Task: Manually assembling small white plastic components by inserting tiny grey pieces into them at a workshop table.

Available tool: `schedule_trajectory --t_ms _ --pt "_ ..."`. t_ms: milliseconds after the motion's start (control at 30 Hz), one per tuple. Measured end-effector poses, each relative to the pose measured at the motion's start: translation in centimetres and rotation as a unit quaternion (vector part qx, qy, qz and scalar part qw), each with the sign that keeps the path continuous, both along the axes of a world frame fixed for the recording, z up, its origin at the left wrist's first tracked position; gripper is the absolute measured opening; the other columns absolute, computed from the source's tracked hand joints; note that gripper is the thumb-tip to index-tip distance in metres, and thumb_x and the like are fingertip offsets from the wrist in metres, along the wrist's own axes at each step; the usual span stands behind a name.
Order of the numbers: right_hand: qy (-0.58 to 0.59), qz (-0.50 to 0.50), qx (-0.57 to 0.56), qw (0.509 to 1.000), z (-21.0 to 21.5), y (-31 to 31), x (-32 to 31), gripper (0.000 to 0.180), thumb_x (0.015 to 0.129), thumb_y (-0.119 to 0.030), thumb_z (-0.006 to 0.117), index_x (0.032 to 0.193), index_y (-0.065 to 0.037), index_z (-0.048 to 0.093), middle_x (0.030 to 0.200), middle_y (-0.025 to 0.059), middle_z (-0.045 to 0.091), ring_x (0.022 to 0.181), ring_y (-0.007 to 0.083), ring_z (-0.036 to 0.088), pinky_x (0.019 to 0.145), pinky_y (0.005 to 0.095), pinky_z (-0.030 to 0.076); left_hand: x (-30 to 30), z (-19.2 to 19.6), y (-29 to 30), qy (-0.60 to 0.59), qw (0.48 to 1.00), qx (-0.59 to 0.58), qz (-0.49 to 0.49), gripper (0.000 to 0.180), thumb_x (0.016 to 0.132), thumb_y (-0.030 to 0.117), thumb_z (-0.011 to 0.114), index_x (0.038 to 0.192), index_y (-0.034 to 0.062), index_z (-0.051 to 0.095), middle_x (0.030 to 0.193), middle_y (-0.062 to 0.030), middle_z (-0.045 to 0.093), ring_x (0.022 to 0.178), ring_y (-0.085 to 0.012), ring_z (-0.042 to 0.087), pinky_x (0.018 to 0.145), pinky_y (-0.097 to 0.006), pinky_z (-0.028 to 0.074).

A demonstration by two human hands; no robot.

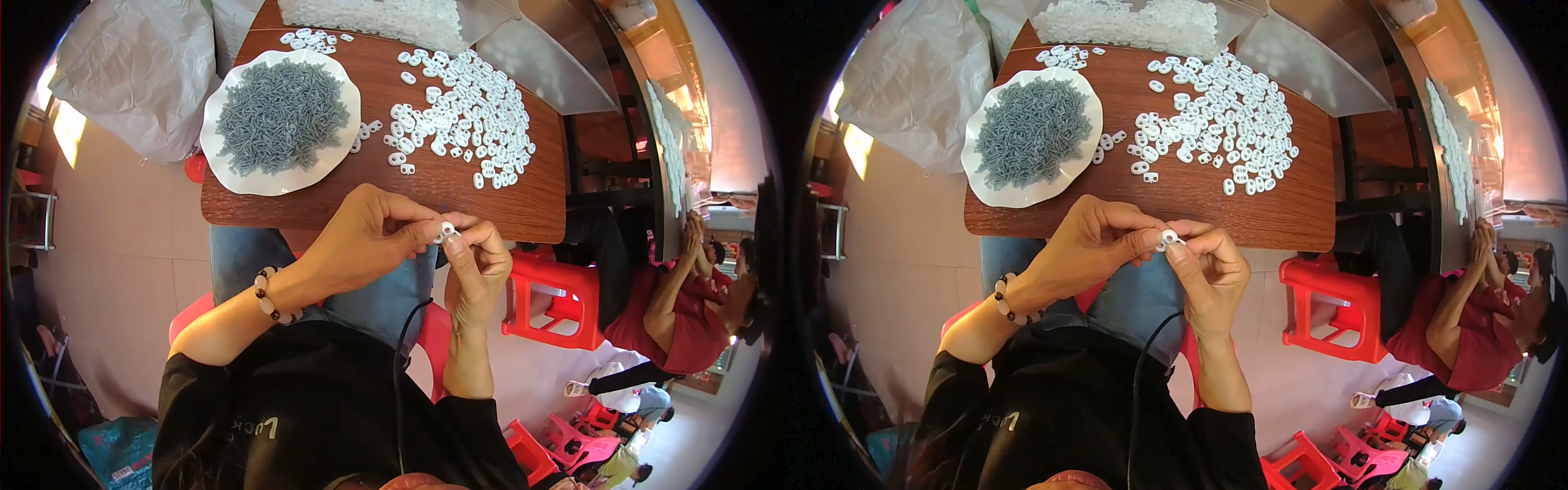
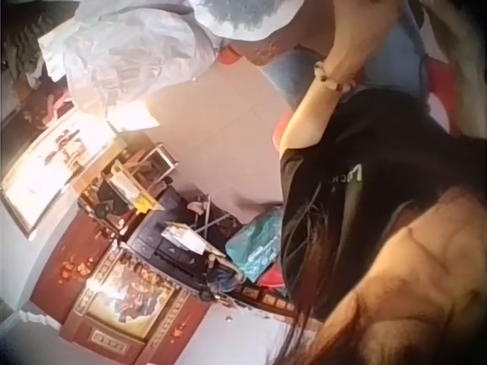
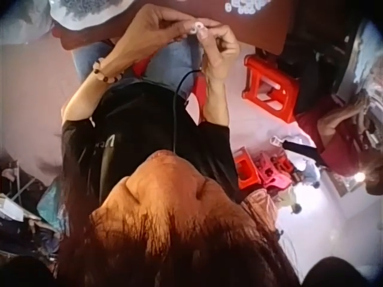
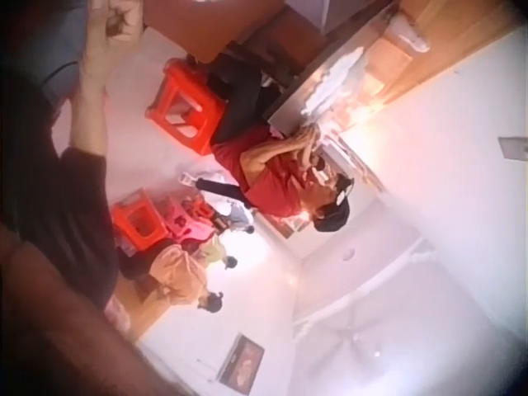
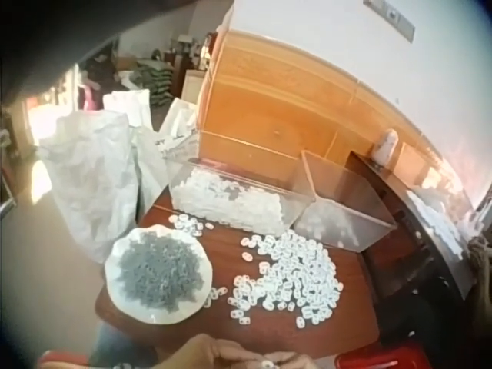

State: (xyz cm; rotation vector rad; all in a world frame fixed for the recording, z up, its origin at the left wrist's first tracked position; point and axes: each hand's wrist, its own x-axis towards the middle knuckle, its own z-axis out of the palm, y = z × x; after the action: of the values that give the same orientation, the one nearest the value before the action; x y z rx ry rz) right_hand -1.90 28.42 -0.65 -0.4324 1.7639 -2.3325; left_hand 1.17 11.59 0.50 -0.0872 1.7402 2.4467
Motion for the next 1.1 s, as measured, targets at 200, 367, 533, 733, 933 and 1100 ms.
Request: schedule_trajectory --t_ms 200,367,533,733,933,1100 --pt "0.0 0.024 0.009 1.0 -0.1 0.1 -0.3 0.019 0.082 -0.011 0.071 0.079 -0.003 0.054 0.103 0.0143 0.061 0.087 0.0136 0.055 0.083 0.0283 0.042 -0.1 0.0 -0.4 0.039 0.999 -0.018 -0.006 0.02 0.089 0.01 0.062 0.083 -0.0074 0.066 0.062 0.0028 0.052 0.06 -0.0024 0.039 0.049 -0.023 0.034" --pt "-0.027 0.091 -0.041 0.995 0.0 -0.1 -0.6 0.04 0.081 -0.021 0.075 0.107 0.005 0.06 0.116 0.019 0.059 0.101 0.0202 0.059 0.088 0.0318 0.046 -0.2 0.1 -1.2 0.019 0.996 -0.069 -0.058 0.018 0.089 0.013 0.065 0.087 -0.0046 0.069 0.069 -0.0033 0.061 0.063 -0.0069 0.052 0.057 -0.023 0.043" --pt "0.02 0.152 -0.025 0.988 -0.8 0.3 -1.3 0.057 0.081 -0.033 0.074 0.119 0.006 0.058 0.124 0.0236 0.054 0.109 0.0275 0.057 0.093 0.0362 0.045 -0.2 0.4 -1.1 0.047 0.994 -0.062 -0.078 0.02 0.089 0.015 0.065 0.084 -0.0035 0.068 0.069 -0.0033 0.061 0.062 -0.0067 0.053 0.056 -0.023 0.044" --pt "0.027 0.168 -0.048 0.984 -1.9 0.9 -1.5 0.052 0.081 -0.035 0.073 0.114 0.004 0.062 0.123 0.0241 0.054 0.109 0.0289 0.057 0.09 0.038 0.046 -0.3 0.3 -1.1 0.039 0.994 -0.029 -0.099 0.022 0.09 0.017 0.064 0.083 -0.0038 0.069 0.067 -0.0048 0.063 0.062 -0.0073 0.056 0.057 -0.022 0.046" --pt "0.031 0.161 -0.069 0.984 -2.1 1.0 -1.7 0.045 0.083 -0.032 0.072 0.109 0.004 0.064 0.119 0.0232 0.056 0.104 0.027 0.058 0.087 0.0361 0.047 -0.2 0.6 -0.7 0.013 0.994 0.014 -0.105 0.025 0.091 0.018 0.063 0.085 -0.0051 0.069 0.072 -0.0064 0.066 0.063 -0.0082 0.058 0.059 -0.023 0.049" --pt "0.026 0.17 -0.075 0.982 -2.0 1.1 -1.8 0.044 0.083 -0.031 0.072 0.107 0.004 0.064 0.118 0.0226 0.056 0.102 0.0268 0.059 0.085 0.0356 0.048 -0.2 0.6 -0.7 0.006 0.993 0.053 -0.107 0.026 0.092 0.019 0.062 0.085 -0.0056 0.069 0.072 -0.0064 0.066 0.063 -0.0082 0.058 0.06 -0.023 0.049"
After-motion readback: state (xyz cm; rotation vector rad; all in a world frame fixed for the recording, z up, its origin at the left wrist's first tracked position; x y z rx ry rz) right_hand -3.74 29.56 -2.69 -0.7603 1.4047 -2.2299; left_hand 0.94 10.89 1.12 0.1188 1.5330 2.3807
